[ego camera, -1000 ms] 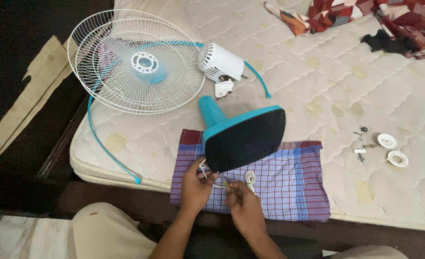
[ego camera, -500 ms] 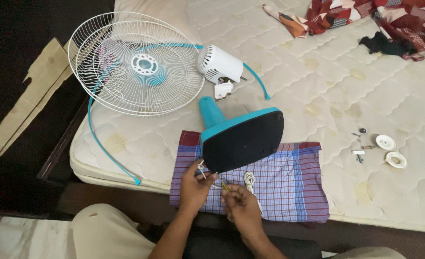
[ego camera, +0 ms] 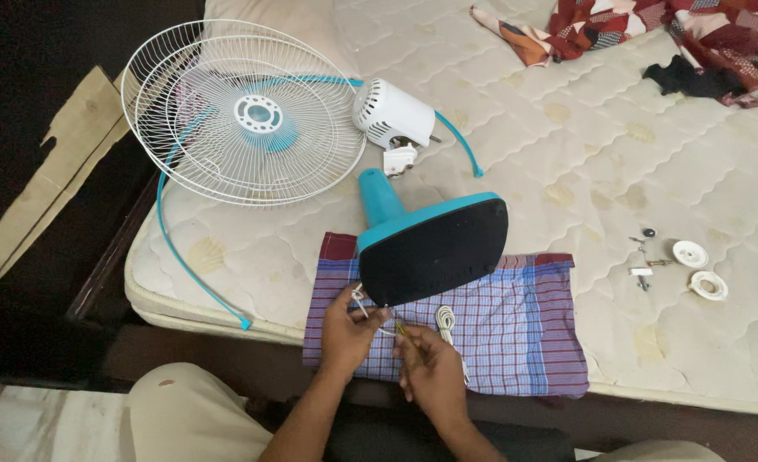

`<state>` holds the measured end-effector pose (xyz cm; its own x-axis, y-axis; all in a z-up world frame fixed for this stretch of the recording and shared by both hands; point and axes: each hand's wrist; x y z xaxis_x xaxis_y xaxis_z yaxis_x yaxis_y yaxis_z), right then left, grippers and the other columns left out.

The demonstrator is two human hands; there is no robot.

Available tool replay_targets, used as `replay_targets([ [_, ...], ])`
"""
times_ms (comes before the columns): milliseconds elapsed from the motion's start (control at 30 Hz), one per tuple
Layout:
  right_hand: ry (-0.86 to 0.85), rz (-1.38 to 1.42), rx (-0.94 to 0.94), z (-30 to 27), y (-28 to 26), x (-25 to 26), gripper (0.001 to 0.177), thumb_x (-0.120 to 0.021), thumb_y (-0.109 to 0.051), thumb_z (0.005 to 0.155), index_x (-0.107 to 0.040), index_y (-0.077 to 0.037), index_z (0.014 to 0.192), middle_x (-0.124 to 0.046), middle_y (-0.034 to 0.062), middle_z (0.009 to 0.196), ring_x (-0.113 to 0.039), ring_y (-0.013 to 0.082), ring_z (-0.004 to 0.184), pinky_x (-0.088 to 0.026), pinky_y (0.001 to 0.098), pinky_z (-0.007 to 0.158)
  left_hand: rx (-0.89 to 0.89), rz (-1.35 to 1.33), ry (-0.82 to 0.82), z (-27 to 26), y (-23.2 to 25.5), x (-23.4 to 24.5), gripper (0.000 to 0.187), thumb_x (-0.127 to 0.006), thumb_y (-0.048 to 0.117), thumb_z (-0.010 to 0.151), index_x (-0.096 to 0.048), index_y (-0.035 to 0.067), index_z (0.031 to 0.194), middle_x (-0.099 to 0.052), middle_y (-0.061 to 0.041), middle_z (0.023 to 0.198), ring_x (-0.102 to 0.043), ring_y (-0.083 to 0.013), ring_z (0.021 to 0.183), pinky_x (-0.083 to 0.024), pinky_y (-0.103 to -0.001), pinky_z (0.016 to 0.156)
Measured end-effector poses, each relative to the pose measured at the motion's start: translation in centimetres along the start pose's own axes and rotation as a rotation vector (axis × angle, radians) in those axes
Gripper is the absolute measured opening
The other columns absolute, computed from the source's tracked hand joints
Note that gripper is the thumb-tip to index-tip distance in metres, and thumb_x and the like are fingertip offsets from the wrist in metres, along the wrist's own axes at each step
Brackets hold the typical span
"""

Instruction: The person assembles a small electric fan by attaching the base to the motor housing using a screwdriver. They tighten multiple screws on the underside of the base while the fan cage and motor remain disassembled on the mattress.

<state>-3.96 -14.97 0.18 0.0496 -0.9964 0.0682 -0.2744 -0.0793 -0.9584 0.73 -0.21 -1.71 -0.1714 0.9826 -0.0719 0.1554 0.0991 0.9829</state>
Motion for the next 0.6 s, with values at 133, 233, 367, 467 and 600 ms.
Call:
replay_targets([
  [133, 0.039, -0.162, -0.029, -0.4, -0.9, 0.0, 0.029, -0.061, -0.012, 0.096, -0.071, -0.006, 0.123, -0.075, 0.0046, 0.085, -0.058, 0.0081, 0.046, -0.045, 0.026, 0.037, 0.053, 0.073, 0.014, -0.3, 0.8, -0.1, 0.051, -0.076, -0.002, 0.083, -0.061, 0.004, 0.131, -0.075, -0.009, 0.109, -0.075, -0.0179, 0.094, -0.06, -0.028, 0.072],
  [233, 0.06, -0.216, -0.026, -0.7, -1.5, -0.2, 0.03, -0.063, -0.014, 0.096, -0.073, -0.008, 0.123, -0.074, 0.0039, 0.081, -0.058, 0.0081, 0.045, -0.045, 0.0264, 0.037, 0.038, 0.029, 0.006, -0.3, 0.9, -0.1, 0.052, -0.076, -0.003, 0.083, -0.059, 0.004, 0.132, -0.076, -0.01, 0.107, -0.076, -0.0174, 0.093, -0.061, -0.027, 0.072],
  [367, 0.079, -0.258, -0.019, -0.8, -2.0, -0.3, 0.031, -0.065, -0.015, 0.095, -0.072, -0.01, 0.125, -0.073, 0.0033, 0.071, -0.057, 0.0085, 0.043, -0.046, 0.0269, 0.038, 0.043, 0.081, 0.012, -0.2, 0.5, 0.0, 0.051, -0.077, -0.001, 0.083, -0.06, 0.005, 0.131, -0.077, -0.009, 0.105, -0.075, -0.0159, 0.092, -0.059, -0.027, 0.07],
  [467, 0.094, -0.303, -0.022, -0.8, -2.1, -0.2, 0.032, -0.064, -0.016, 0.096, -0.074, -0.011, 0.126, -0.069, 0.0071, 0.062, -0.056, 0.0094, 0.042, -0.045, 0.0276, 0.039, -0.003, -0.018, -0.001, 0.1, 0.0, -0.1, 0.051, -0.077, -0.003, 0.081, -0.06, 0.002, 0.13, -0.077, -0.011, 0.103, -0.074, -0.0179, 0.088, -0.059, -0.029, 0.069],
  [600, 0.112, -0.356, 0.007, -0.8, -2.0, -0.2, 0.033, -0.068, -0.016, 0.095, -0.073, -0.012, 0.127, -0.071, 0.0092, 0.064, -0.056, 0.0113, 0.044, -0.047, 0.0294, 0.042, 0.022, 0.039, 0.006, 0.2, -0.2, 0.1, 0.052, -0.078, -0.002, 0.081, -0.06, 0.002, 0.129, -0.076, -0.009, 0.105, -0.075, -0.0168, 0.09, -0.06, -0.029, 0.071],
])
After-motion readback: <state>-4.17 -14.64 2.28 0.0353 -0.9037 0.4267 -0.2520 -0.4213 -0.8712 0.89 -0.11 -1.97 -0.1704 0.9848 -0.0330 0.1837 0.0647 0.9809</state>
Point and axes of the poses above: each hand's wrist, its own z-axis towards the middle knuckle, its own x-axis out of the back of the hand, y = z × x
